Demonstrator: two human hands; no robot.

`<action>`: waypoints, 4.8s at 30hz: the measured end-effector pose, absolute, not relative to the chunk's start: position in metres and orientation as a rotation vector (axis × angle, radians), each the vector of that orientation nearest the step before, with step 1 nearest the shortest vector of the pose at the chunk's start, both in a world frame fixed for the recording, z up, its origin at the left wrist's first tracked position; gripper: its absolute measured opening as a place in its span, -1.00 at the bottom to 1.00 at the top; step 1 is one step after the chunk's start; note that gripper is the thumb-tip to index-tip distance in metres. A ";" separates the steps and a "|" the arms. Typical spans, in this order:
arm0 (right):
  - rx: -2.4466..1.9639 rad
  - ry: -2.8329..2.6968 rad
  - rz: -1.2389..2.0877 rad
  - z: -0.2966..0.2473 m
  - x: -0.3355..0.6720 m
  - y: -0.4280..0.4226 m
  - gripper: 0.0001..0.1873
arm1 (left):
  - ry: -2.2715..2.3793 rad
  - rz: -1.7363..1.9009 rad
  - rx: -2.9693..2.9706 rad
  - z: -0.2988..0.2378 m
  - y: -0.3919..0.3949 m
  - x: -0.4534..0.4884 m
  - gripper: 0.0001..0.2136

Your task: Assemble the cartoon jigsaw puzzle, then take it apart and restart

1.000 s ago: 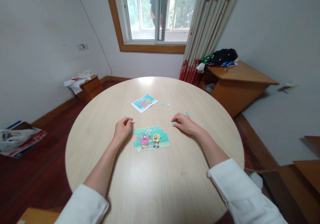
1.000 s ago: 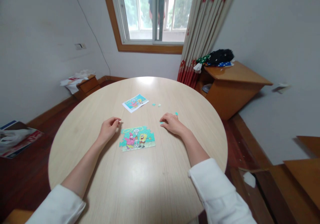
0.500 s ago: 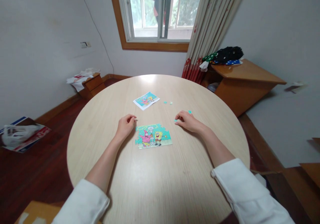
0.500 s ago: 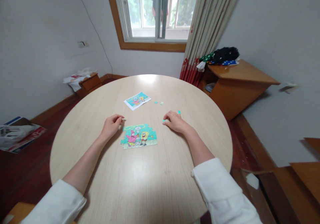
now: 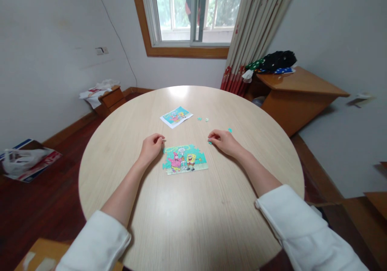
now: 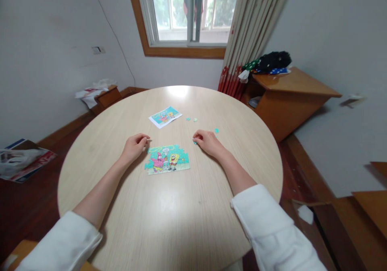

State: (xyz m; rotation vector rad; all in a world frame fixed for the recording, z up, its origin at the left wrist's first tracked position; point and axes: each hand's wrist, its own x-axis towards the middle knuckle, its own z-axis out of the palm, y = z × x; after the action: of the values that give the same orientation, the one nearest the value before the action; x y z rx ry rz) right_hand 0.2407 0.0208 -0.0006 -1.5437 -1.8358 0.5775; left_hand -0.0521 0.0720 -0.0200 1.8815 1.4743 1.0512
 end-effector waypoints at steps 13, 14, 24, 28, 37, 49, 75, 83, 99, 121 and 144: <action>-1.549 -1.778 0.563 -0.008 0.243 0.026 -0.92 | 1.493 1.042 1.940 -0.019 0.072 -0.050 -0.75; -1.554 -1.782 0.564 -0.009 0.242 0.027 -0.92 | 1.493 1.037 1.943 -0.019 0.072 -0.050 -0.75; -1.670 -1.539 0.168 -0.007 0.269 0.034 -0.78 | 1.479 1.022 1.961 -0.020 0.074 -0.051 -0.73; -1.875 -1.321 0.033 -0.013 0.311 0.041 -0.69 | 1.494 1.035 1.945 -0.020 0.076 -0.051 -0.73; -2.008 -1.416 0.096 -0.029 0.330 0.049 -0.67 | 1.495 1.029 1.949 -0.022 0.079 -0.053 -0.71; -1.960 -1.619 0.183 -0.025 0.331 0.045 -0.71 | 1.481 1.022 1.972 -0.021 0.077 -0.052 -0.71; -1.316 -1.633 1.120 0.000 0.215 0.015 -0.84 | 1.310 0.723 2.254 -0.011 0.065 -0.052 -0.67; -1.355 -1.708 1.122 -0.002 0.218 0.017 -0.89 | 1.327 0.685 2.288 -0.014 0.067 -0.053 -0.70; -1.543 -2.004 0.711 -0.001 0.215 0.020 -0.85 | 1.330 0.664 2.292 -0.012 0.066 -0.052 -0.70; -1.728 -1.582 0.261 -0.007 0.263 0.035 -0.77 | 1.344 0.848 2.089 -0.013 0.066 -0.049 -0.71; -1.724 -1.981 0.432 0.002 0.246 0.023 -0.87 | 1.340 1.011 1.916 -0.018 0.072 -0.049 -0.73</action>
State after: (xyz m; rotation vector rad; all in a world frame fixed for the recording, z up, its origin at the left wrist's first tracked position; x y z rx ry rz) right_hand 0.2457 0.0234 0.0016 -1.7240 -1.9813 0.4323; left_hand -0.0494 0.0722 -0.0183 1.9156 1.3401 1.0112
